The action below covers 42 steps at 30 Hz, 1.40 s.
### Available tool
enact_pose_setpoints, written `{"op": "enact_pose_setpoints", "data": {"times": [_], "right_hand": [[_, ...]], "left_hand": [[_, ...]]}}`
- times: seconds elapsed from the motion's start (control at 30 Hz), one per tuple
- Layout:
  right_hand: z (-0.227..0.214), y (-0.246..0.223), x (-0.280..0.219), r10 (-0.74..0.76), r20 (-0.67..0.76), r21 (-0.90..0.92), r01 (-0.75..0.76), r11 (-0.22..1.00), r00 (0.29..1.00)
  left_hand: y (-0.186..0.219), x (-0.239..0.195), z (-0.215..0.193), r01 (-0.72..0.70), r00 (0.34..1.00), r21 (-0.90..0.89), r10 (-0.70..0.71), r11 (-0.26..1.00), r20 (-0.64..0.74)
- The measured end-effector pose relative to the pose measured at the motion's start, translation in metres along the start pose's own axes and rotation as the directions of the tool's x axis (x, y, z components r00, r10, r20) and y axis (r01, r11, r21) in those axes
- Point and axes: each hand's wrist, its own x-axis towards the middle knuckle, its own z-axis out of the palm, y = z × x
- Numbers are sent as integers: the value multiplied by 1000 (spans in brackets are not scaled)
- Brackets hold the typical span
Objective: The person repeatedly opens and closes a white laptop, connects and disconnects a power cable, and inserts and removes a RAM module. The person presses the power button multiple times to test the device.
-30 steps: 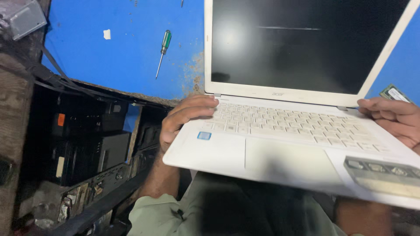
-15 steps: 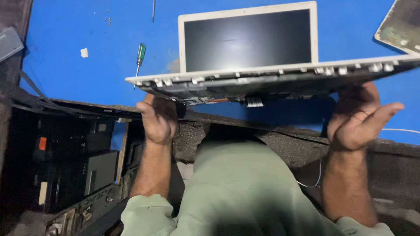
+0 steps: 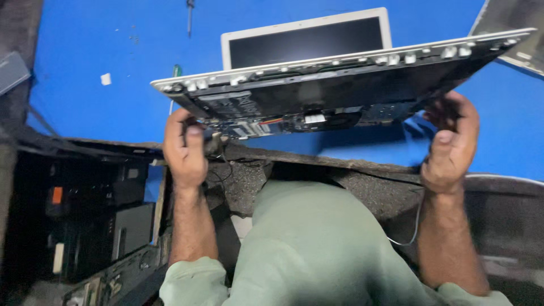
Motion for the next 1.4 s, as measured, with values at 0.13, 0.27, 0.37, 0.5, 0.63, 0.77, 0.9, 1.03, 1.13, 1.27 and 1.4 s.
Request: {"op": "enact_pose_setpoints", "data": {"times": [0.13,0.27,0.37,0.5,0.63,0.77,0.9,1.03,1.13,1.27,1.4], "right_hand": [[0,13,-10,20,34,-84,-17,996,999],[0,12,-14,-23,61,-319,42,947,998],[4,4,-13,-78,104,-448,117,886,992],[10,-3,-9,1,81,-363,29,931,997],[12,-9,-8,40,67,-326,-16,945,997],[10,-8,-7,-75,132,-523,134,841,988],[4,-3,-11,-58,139,-525,123,842,989],[2,2,-17,-31,120,-439,81,895,992],[2,5,-16,-116,166,-525,188,830,979],[6,-2,-13,-100,122,-538,151,829,987],[15,-7,-10,16,44,-407,4,914,999]], "left_hand": [[13,-3,-14,-18,997,353,-12,936,81],[18,-5,-8,-77,985,460,-4,885,174],[20,-2,-4,-4,970,509,-120,861,210],[19,-1,-2,34,968,534,-160,845,191],[21,0,-4,-35,967,534,-106,845,231],[21,-3,-15,-95,966,580,-66,809,251],[9,-23,-46,1,986,441,-75,898,150],[-36,-59,-74,389,824,-366,-497,845,-272],[-75,-90,-93,246,703,-792,-665,559,-252],[-128,-116,-81,265,511,-917,-850,297,-128],[-174,-96,-65,265,376,-930,-916,253,-142]]}}
